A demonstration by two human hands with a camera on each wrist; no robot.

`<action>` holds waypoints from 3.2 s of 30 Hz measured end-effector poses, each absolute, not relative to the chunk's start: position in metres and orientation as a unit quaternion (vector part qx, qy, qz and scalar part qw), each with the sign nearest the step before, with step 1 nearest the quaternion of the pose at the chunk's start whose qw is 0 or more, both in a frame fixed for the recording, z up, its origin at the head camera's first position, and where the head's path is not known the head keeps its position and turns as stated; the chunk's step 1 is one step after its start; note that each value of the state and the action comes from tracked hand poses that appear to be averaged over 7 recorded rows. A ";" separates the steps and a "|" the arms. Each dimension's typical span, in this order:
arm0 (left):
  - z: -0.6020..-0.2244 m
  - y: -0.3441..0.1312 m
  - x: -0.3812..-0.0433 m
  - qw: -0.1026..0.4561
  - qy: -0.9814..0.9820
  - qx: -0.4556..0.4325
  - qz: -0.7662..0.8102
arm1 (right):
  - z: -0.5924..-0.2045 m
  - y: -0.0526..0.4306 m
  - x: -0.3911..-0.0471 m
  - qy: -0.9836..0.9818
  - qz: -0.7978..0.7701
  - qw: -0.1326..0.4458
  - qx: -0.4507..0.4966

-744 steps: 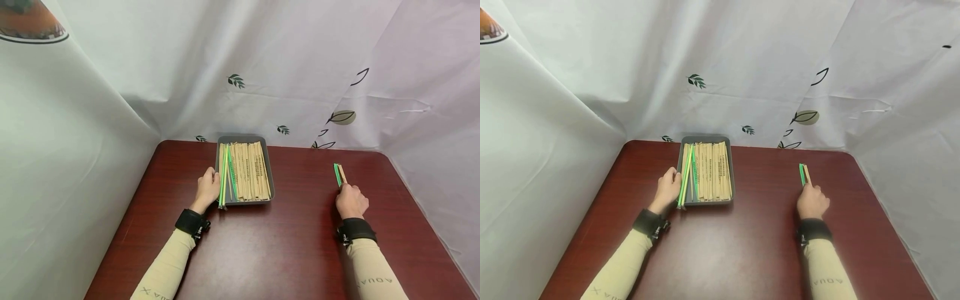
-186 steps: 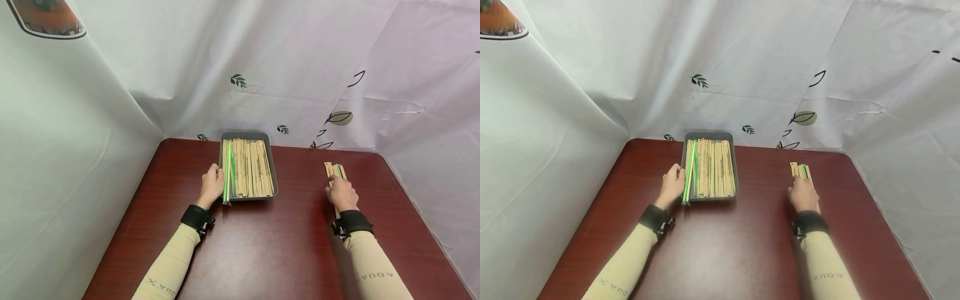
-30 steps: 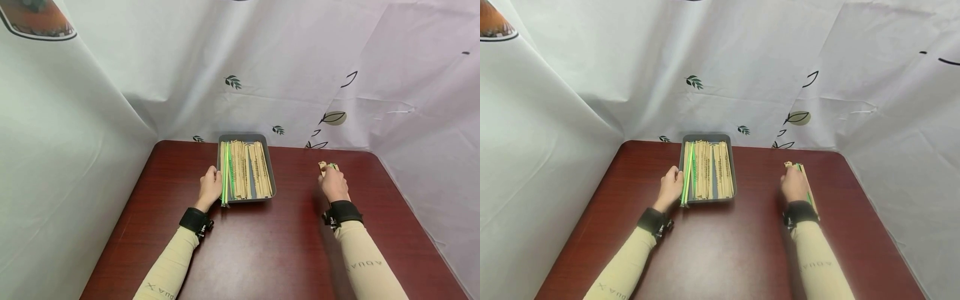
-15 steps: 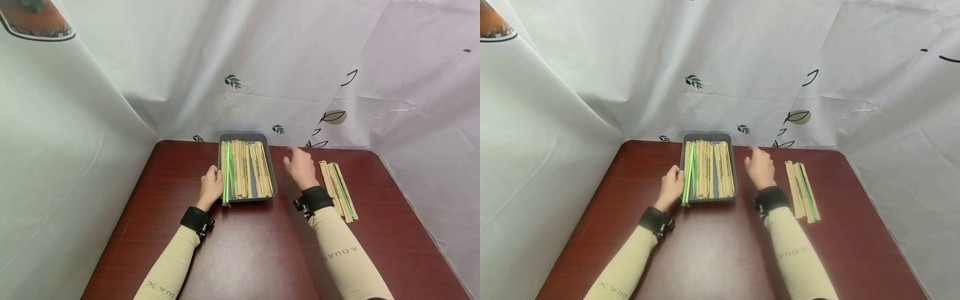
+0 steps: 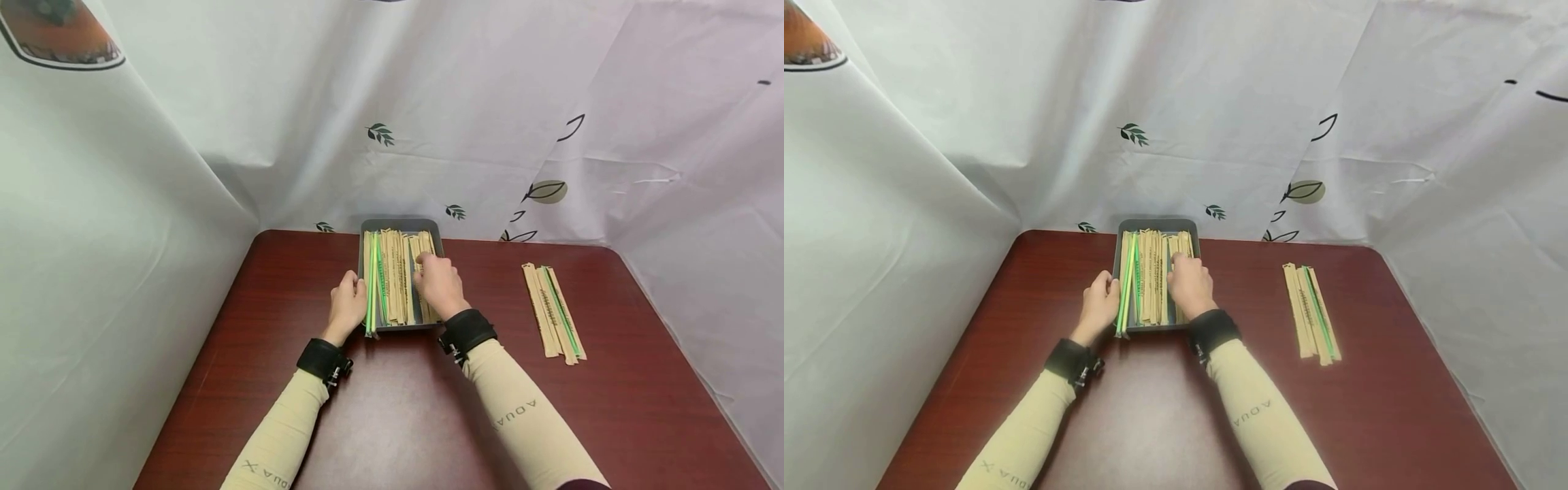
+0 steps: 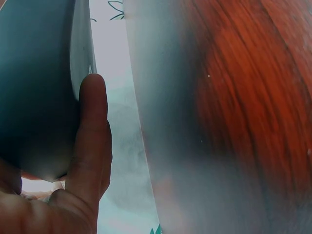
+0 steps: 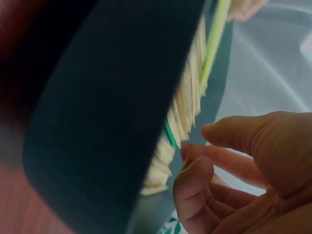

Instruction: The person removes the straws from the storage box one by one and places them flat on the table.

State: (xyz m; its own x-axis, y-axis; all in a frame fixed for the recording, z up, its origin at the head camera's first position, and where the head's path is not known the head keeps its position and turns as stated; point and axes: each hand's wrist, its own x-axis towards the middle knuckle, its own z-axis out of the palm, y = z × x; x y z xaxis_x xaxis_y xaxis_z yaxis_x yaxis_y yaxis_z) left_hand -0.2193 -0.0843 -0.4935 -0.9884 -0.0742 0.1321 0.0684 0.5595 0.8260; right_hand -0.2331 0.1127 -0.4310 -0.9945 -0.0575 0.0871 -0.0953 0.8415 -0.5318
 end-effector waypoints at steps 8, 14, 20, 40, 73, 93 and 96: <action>-0.491 -0.083 -0.217 0.074 -0.879 -0.005 -0.471 | -0.444 0.095 -0.228 -0.969 0.242 0.009 0.051; -0.489 -0.082 -0.217 0.077 -0.880 -0.006 -0.469 | -0.449 0.086 -0.225 -0.976 0.212 0.015 0.051; -0.490 -0.082 -0.216 0.074 -0.882 0.003 -0.466 | -0.452 0.083 -0.222 -0.973 0.223 0.014 0.053; -0.494 -0.086 -0.217 0.078 -0.882 0.006 -0.464 | -0.451 0.086 -0.222 -0.968 0.237 -0.009 0.077; -0.497 -0.092 -0.218 0.082 -0.876 0.001 -0.475 | -0.472 0.276 -0.220 -0.978 0.200 0.008 -0.062; -0.494 -0.090 -0.218 0.087 -0.879 0.009 -0.469 | -0.504 0.318 -0.201 -0.963 0.199 -0.075 -0.166; -0.493 -0.089 -0.218 0.086 -0.879 0.009 -0.469 | -0.504 0.318 -0.200 -0.963 0.198 -0.068 -0.167</action>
